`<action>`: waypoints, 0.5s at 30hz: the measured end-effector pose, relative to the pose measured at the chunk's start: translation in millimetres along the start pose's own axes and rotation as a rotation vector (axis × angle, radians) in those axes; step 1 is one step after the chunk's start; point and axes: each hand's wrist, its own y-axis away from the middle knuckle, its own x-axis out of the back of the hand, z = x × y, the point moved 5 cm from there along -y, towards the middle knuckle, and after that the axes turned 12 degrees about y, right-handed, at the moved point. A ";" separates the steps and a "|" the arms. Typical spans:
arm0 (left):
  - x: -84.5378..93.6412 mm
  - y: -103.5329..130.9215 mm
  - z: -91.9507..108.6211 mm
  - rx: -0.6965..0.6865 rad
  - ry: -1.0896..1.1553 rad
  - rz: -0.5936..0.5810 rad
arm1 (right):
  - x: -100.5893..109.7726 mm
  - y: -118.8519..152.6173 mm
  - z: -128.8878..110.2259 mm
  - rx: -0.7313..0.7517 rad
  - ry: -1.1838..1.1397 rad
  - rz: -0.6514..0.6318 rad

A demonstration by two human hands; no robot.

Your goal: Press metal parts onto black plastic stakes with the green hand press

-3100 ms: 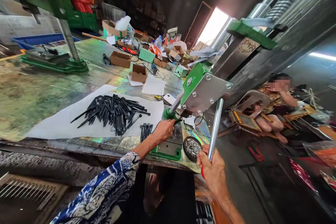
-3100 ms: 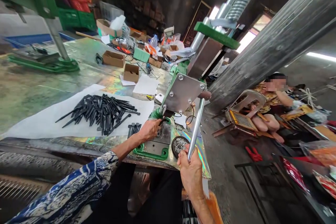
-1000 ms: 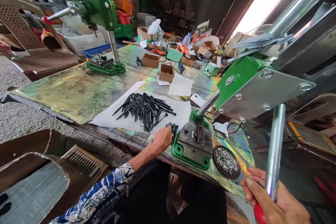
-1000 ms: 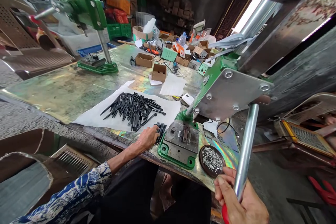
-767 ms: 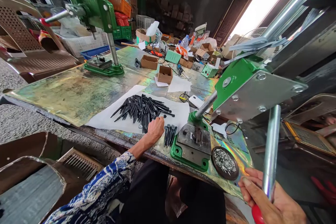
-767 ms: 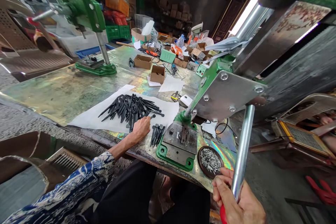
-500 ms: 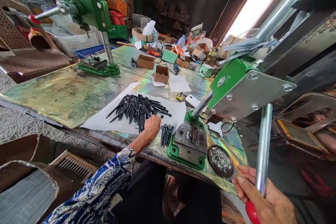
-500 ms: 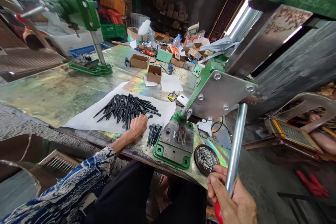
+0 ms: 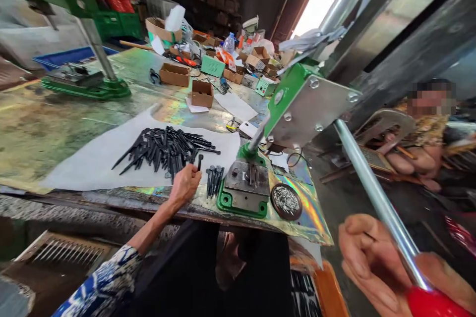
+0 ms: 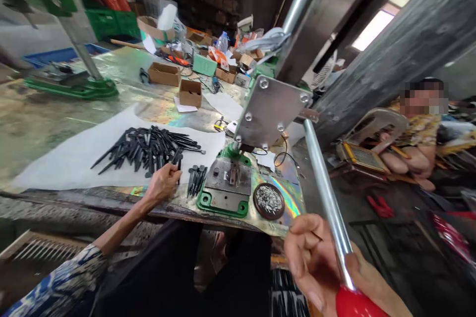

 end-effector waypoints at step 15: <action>-10.9 31.7 -16.6 -0.104 0.240 -0.058 | 15.4 -123.2 160.7 0.011 0.528 0.122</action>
